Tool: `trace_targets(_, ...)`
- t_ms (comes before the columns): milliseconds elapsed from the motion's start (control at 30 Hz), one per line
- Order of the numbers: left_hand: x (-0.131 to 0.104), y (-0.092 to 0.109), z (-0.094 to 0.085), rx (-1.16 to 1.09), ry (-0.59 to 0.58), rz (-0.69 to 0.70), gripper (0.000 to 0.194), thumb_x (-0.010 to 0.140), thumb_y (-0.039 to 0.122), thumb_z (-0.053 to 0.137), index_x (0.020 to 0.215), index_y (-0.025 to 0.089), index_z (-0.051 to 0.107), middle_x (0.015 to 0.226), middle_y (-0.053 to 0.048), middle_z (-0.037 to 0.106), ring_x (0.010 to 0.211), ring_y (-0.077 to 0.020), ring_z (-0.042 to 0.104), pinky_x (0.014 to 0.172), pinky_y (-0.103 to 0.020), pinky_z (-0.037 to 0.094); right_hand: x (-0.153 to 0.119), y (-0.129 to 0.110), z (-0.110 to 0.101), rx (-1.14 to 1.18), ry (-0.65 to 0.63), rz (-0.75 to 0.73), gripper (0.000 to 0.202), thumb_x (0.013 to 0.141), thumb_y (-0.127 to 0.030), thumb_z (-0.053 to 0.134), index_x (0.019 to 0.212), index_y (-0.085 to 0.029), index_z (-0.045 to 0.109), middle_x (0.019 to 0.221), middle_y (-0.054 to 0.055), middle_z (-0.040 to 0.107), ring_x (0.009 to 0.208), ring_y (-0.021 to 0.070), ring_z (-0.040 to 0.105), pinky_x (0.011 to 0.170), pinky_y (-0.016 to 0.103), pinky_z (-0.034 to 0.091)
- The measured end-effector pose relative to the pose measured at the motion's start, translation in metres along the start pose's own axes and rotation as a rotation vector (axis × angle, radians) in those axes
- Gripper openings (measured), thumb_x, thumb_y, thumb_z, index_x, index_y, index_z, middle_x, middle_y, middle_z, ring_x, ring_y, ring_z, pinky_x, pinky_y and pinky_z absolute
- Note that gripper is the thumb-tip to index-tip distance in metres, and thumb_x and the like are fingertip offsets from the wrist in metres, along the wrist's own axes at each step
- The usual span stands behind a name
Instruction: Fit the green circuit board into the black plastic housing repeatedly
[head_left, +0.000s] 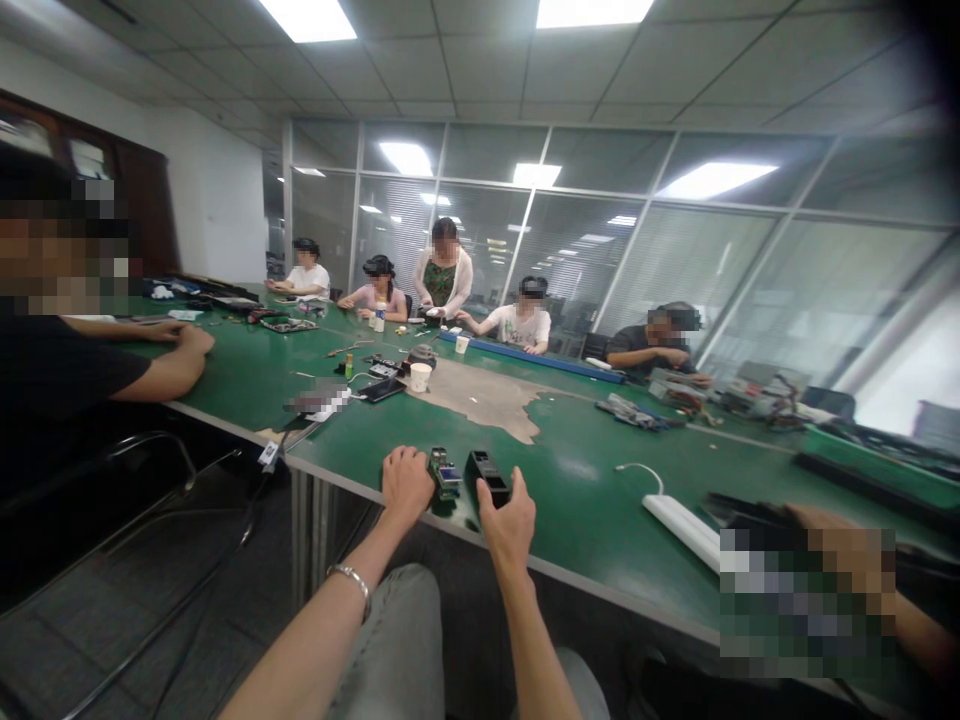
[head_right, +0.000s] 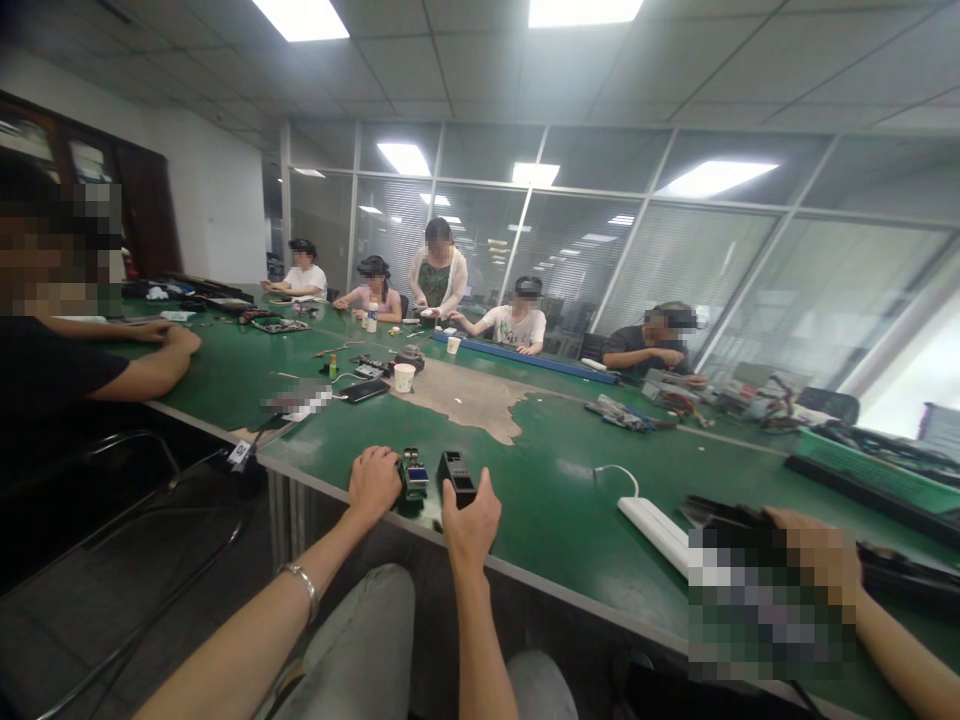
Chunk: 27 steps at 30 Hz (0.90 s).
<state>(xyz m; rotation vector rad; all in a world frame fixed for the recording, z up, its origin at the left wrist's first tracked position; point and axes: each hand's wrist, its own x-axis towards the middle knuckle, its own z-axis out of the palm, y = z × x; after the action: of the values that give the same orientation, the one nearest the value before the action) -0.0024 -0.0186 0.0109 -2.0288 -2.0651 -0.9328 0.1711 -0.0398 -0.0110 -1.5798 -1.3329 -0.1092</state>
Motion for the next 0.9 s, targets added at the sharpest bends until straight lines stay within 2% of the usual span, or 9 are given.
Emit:
trace_targets(100,-0.001,-0.001,0.000,-0.009,0.003,-0.003,0.028,0.093,0.025,0.041,0.101,0.022,0.068,0.111,-0.010,0.064,0.115,-0.0252,0.046,0.094,-0.038,0.035,-0.003,0.006,0.000,-0.028,0.023,-0.034,0.081,0.081,-0.057,0.051,0.138,0.000,0.042,0.132,0.024,0.053,0.119,0.0336,0.050,0.100,0.041,0.036)
trace_targets(233,-0.002,0.000,-0.001,-0.006,0.011,-0.019,0.029,0.093,0.024,0.040,0.102,0.021,0.067,0.115,-0.011,0.062,0.118,-0.0257,0.044,0.098,-0.039,0.032,-0.005,0.007,-0.001,-0.114,-0.036,-0.048,0.077,0.082,-0.053,0.052,0.137,0.001,0.043,0.128,0.024,0.056,0.114,0.0337,0.052,0.097,0.040,0.037)
trace_targets(367,-0.002,0.001,-0.001,0.023,0.011,-0.022,0.029,0.092,0.022,0.040,0.100,0.021,0.067,0.112,-0.011,0.062,0.116,-0.0262,0.045,0.097,-0.040,0.032,-0.008,0.001,-0.003,-0.172,-0.110,-0.044,0.064,0.085,-0.046,0.051,0.132,-0.004,0.050,0.115,0.021,0.063,0.105,0.0314,0.056,0.089,0.038,0.040)
trace_targets(500,-0.003,0.001,-0.002,0.036,-0.019,-0.013,0.029,0.092,0.022,0.040,0.098,0.021,0.068,0.110,-0.010,0.062,0.111,-0.0249,0.048,0.095,-0.039,0.032,-0.007,-0.004,-0.009,-0.164,-0.137,0.006,0.060,0.083,-0.048,0.054,0.130,-0.010,0.054,0.109,0.018,0.066,0.102,0.0298,0.058,0.086,0.036,0.041)
trace_targets(700,-0.002,0.001,-0.001,0.048,-0.039,-0.016,0.029,0.091,0.020,0.040,0.098,0.021,0.067,0.110,-0.010,0.062,0.108,-0.0243,0.049,0.094,-0.039,0.031,0.003,-0.024,-0.024,0.167,-0.113,0.247,0.061,0.077,-0.057,0.058,0.121,-0.016,0.062,0.108,0.012,0.069,0.097,0.0259,0.064,0.084,0.033,0.045)
trace_targets(800,-0.002,0.000,0.001,0.054,-0.010,-0.010,0.028,0.091,0.019,0.040,0.097,0.021,0.067,0.109,-0.010,0.063,0.108,-0.0244,0.049,0.093,-0.039,0.031,0.004,-0.045,-0.024,0.280,-0.126,0.220,0.061,0.075,-0.057,0.060,0.119,-0.015,0.063,0.107,0.012,0.070,0.096,0.0246,0.065,0.085,0.032,0.046)
trace_targets(900,-0.002,-0.001,0.000,0.048,-0.010,0.000,0.028,0.091,0.021,0.040,0.096,0.021,0.067,0.109,-0.010,0.063,0.108,-0.0247,0.049,0.094,-0.039,0.031,0.002,-0.064,-0.016,0.290,-0.155,0.144,0.058,0.077,-0.054,0.059,0.119,-0.014,0.062,0.109,0.012,0.069,0.098,0.0240,0.065,0.085,0.031,0.047)
